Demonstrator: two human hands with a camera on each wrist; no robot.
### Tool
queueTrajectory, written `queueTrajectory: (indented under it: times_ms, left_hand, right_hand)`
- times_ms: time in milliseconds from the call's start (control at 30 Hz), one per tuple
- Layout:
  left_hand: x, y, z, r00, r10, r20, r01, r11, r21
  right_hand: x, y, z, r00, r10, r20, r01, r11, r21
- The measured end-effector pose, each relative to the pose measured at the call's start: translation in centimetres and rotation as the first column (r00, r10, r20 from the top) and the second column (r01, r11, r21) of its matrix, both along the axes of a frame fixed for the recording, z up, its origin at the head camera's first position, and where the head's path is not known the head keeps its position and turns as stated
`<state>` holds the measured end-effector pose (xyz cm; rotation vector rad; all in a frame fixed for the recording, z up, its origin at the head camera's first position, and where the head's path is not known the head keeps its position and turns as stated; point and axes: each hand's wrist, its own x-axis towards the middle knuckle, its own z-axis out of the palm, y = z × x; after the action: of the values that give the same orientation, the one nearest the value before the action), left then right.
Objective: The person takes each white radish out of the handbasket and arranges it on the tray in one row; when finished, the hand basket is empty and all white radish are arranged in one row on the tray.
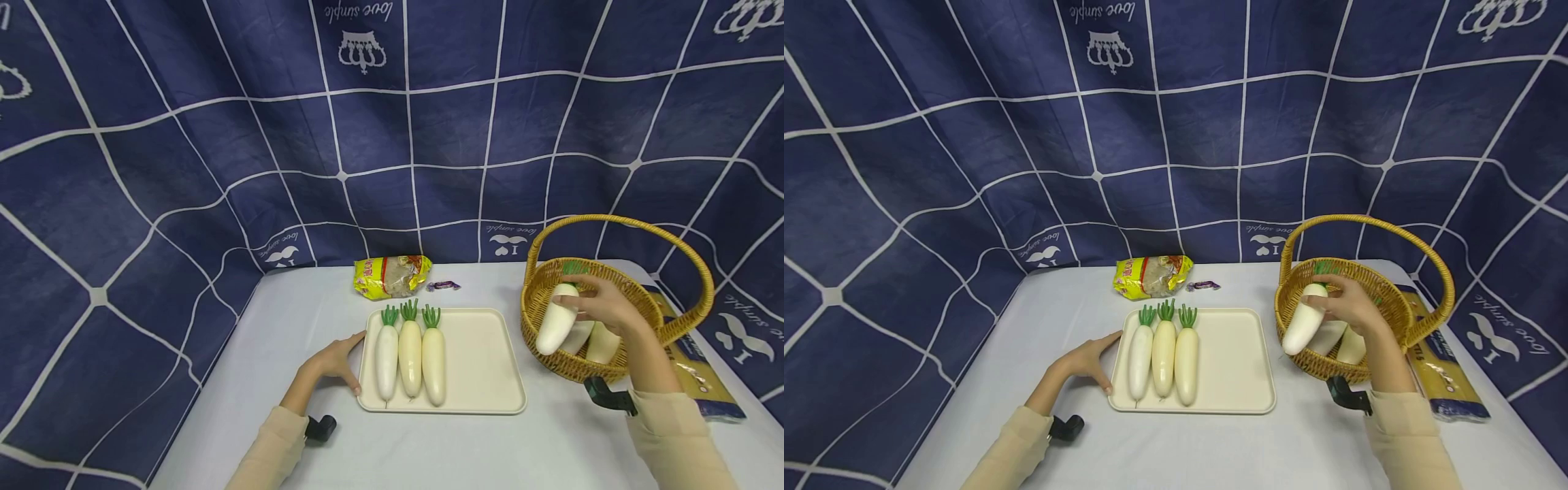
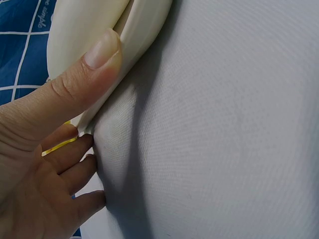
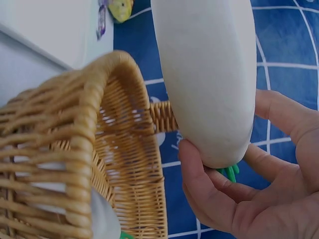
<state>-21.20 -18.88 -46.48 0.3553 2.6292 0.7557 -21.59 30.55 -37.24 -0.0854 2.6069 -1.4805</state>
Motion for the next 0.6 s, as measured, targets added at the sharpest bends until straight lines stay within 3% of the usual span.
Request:
queueTrajectory:
  times_ms: [233, 600]
  left_hand:
    - [0.2, 0.1, 0.3, 1.0, -0.007, -0.003, 0.007, 1.0, 0.006]
    - [0.2, -0.1, 0.2, 1.0, -0.01, -0.002, 0.01, 1.0, 0.019]
  right_hand:
    - [0.8, -1.0, 0.2, 1.0, 0.023, -0.012, -0.023, 1.0, 0.01]
    - [1.5, -3.0, 0.0, 0.996, 0.084, -0.025, -0.085, 0.995, -0.051]
